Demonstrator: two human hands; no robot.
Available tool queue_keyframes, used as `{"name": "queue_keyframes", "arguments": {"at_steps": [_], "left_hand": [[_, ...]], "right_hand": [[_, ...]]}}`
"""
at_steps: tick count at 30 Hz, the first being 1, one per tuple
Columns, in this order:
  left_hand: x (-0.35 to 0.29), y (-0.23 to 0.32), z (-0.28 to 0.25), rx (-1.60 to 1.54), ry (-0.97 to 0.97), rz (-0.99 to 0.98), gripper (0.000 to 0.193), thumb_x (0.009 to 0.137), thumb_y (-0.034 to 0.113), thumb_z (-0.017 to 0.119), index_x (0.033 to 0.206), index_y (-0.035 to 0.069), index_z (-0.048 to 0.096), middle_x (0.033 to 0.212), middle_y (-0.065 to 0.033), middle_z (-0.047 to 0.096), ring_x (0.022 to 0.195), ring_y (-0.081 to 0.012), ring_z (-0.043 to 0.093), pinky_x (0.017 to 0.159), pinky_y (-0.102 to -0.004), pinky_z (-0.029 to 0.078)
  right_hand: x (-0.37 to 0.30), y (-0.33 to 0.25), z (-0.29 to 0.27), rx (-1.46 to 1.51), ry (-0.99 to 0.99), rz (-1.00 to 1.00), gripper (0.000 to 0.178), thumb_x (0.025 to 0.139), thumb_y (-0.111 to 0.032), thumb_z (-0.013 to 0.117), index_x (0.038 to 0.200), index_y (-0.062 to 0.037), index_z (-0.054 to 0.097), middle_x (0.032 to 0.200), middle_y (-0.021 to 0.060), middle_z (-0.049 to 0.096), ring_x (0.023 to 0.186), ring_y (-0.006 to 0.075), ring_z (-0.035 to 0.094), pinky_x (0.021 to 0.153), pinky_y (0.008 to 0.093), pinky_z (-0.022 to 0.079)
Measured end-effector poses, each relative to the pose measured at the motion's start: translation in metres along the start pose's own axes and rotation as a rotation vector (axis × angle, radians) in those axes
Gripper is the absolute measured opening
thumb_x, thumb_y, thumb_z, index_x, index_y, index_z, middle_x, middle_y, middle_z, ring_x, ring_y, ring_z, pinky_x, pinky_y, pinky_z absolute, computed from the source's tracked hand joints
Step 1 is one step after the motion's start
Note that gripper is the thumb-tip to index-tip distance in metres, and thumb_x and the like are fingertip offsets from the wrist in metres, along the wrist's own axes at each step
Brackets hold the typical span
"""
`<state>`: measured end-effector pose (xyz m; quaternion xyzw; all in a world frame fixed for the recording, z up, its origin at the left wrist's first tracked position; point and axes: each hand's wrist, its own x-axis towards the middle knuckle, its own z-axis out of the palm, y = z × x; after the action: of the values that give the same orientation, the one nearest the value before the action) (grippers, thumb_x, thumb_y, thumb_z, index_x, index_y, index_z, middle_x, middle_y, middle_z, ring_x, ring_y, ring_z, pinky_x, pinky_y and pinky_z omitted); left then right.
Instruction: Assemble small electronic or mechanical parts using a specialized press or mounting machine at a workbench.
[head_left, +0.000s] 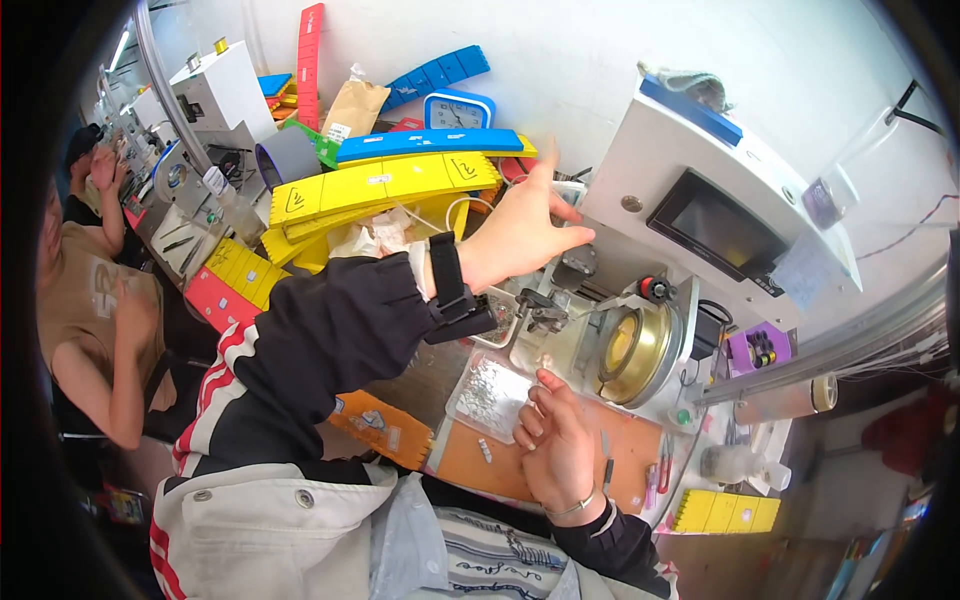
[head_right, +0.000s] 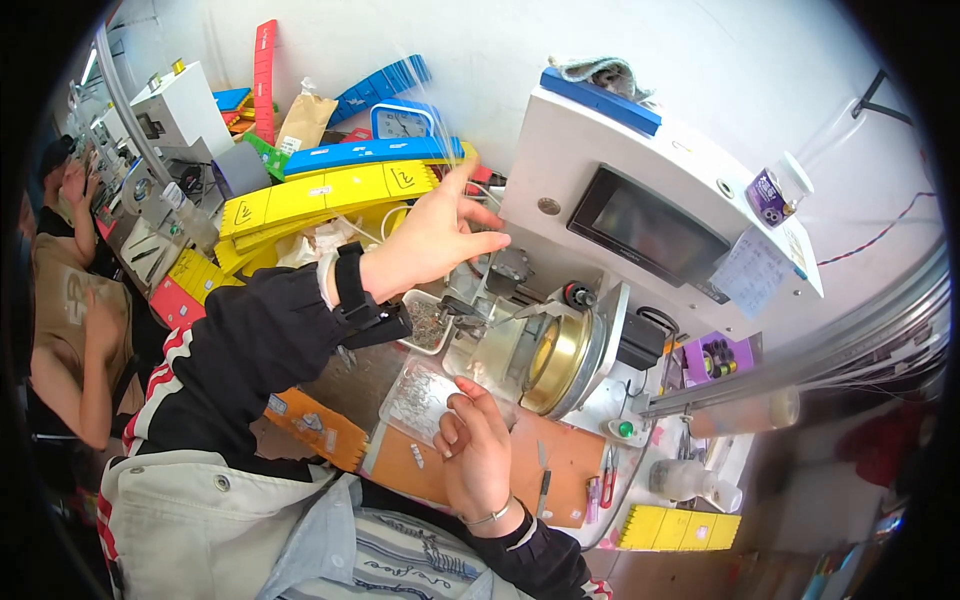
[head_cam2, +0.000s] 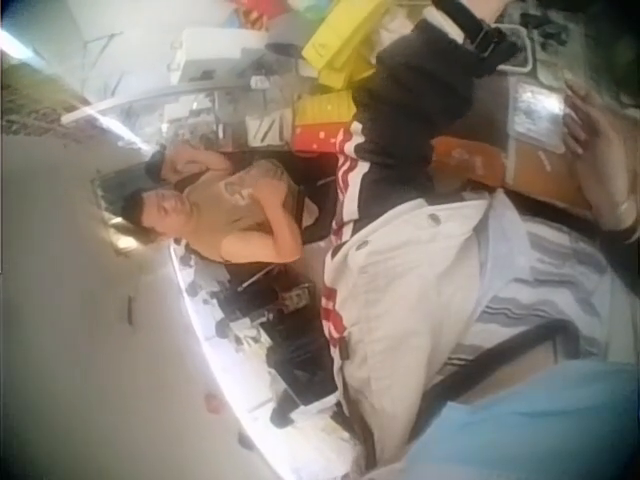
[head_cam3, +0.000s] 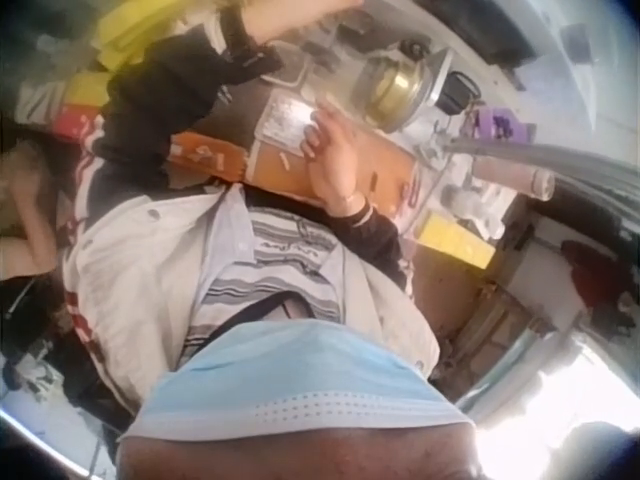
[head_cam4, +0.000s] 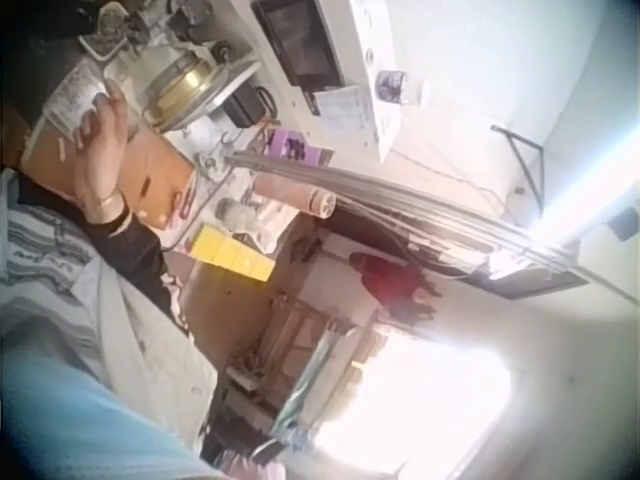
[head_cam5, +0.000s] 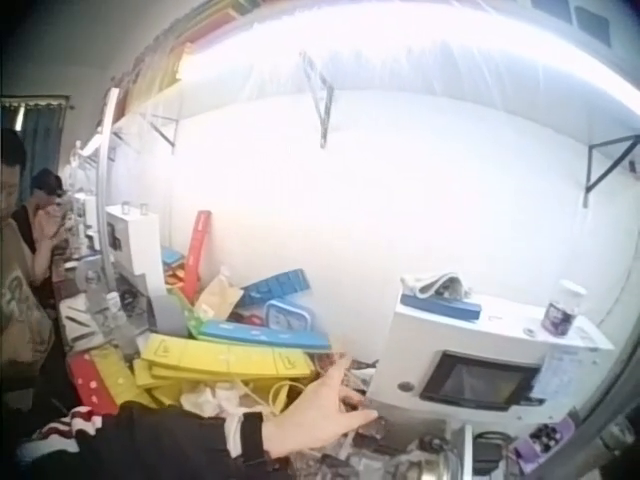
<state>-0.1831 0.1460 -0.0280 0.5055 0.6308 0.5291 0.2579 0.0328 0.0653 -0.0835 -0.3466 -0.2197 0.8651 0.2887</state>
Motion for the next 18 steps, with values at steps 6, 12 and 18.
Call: {"name": "queue_keyframes", "arguments": {"at_steps": [6,12,18], "left_hand": [[0.000,-0.007,-0.034,-0.042,-0.268,-0.197,0.025,0.100,0.016,0.054,0.112,-0.001,0.068,0.092,-0.0058,0.070,0.074,-0.0082,0.061,0.069,-0.0223,0.048],[-0.028,0.002,-0.122,0.409,-0.159,0.356,0.023,0.099,0.020,0.055,0.096,0.004,0.071,0.104,-0.0062,0.064,0.098,-0.0179,0.060,0.091,-0.0321,0.043],[-0.070,0.025,-0.151,0.178,-1.052,0.038,0.018,0.097,0.015,0.059,0.091,0.004,0.071,0.094,-0.0076,0.064,0.092,-0.0206,0.060,0.088,-0.0330,0.046]], "right_hand": [[0.004,0.001,-0.002,-0.002,-0.035,0.030,0.026,0.095,-0.008,0.054,0.121,-0.0053,0.052,0.089,-0.0006,0.050,0.064,0.0077,0.041,0.055,0.0229,0.032],[0.008,-0.005,-0.009,0.053,-0.030,0.023,0.020,0.094,-0.006,0.053,0.114,-0.0061,0.053,0.082,-0.0014,0.046,0.063,0.0081,0.040,0.055,0.0235,0.032],[0.014,-0.006,-0.008,0.015,-0.035,0.025,0.018,0.095,-0.008,0.052,0.113,-0.0063,0.051,0.081,-0.0017,0.045,0.063,0.0083,0.039,0.055,0.0234,0.031]]}}
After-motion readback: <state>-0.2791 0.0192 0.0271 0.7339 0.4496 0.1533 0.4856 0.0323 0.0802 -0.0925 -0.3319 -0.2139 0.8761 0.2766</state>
